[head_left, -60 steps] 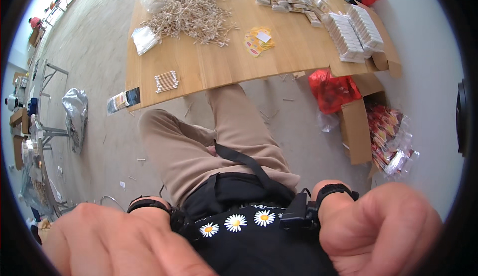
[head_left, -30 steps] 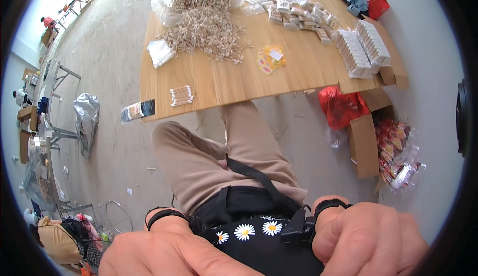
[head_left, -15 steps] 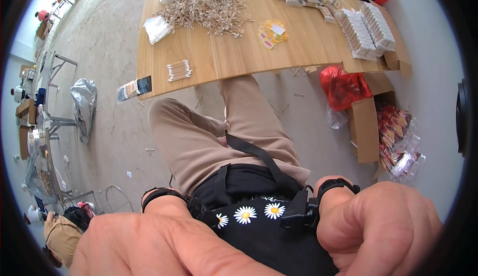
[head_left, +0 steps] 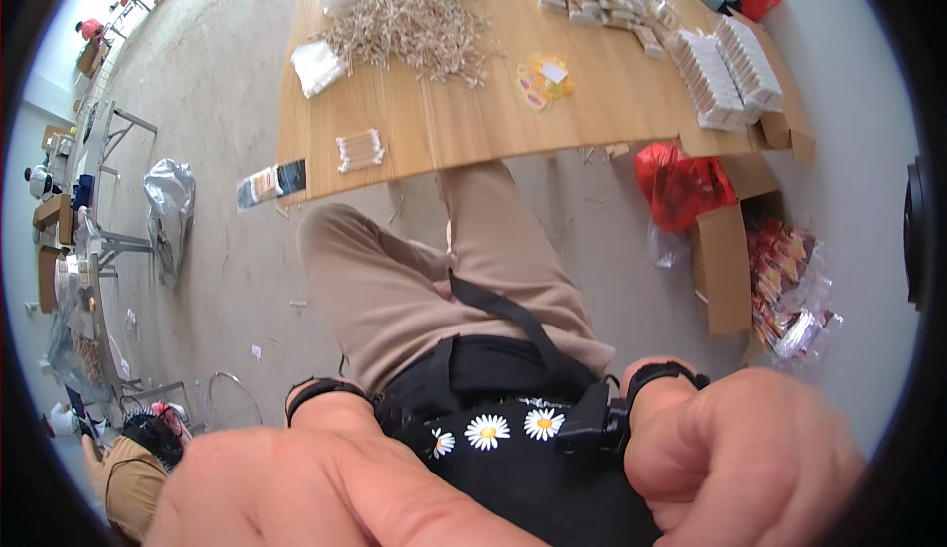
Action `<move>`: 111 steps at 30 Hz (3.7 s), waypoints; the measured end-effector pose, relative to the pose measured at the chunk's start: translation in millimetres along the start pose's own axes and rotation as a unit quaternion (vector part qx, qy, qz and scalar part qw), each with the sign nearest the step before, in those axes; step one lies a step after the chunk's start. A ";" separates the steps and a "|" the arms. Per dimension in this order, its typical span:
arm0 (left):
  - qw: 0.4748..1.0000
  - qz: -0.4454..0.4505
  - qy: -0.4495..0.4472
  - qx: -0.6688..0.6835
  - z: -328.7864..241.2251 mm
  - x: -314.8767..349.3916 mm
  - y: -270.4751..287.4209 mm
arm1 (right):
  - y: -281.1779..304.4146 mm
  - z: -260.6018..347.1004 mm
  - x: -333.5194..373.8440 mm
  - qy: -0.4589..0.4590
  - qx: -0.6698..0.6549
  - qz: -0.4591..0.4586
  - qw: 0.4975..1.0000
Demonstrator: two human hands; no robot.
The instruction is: The person removes a bundle of cotton swabs from a plastic bag, aligns them into a row on the table, and secures them with a sticker. They then place the assembled unit into a small plastic bag.
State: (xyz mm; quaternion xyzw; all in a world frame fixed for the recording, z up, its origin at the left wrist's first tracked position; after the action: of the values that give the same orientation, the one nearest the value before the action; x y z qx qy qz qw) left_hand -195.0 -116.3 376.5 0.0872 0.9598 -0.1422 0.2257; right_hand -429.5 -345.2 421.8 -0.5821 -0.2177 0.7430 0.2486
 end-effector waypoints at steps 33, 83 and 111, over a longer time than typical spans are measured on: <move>0.955 0.159 0.159 0.192 78.7 -28.5 -64.4 | 43.2 -185.0 24.6 -0.472 0.286 0.073 0.831; 0.730 0.527 0.065 0.430 -49.2 12.2 -85.2 | -53.6 -100.8 -2.3 0.004 0.018 0.154 0.988; 0.766 0.624 0.140 0.060 159.4 90.8 -220.8 | 198.9 -52.5 82.1 -0.489 0.491 -0.048 0.719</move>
State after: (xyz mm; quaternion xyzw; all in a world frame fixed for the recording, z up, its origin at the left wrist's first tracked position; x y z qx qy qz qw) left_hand -261.2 -365.2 249.8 0.6996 0.7038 -0.0137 0.1222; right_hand -417.7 -447.7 225.8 0.0776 0.0593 0.9141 0.3936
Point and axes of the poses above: each hand's wrist, its own x-axis away from the middle knuckle, its own y-axis out of the back of the hand, z = x × y, the point moved 10 cm from there along -x, towards the middle knuckle, and after that the axes turned 7 degrees about x, right-handed, at the moved point
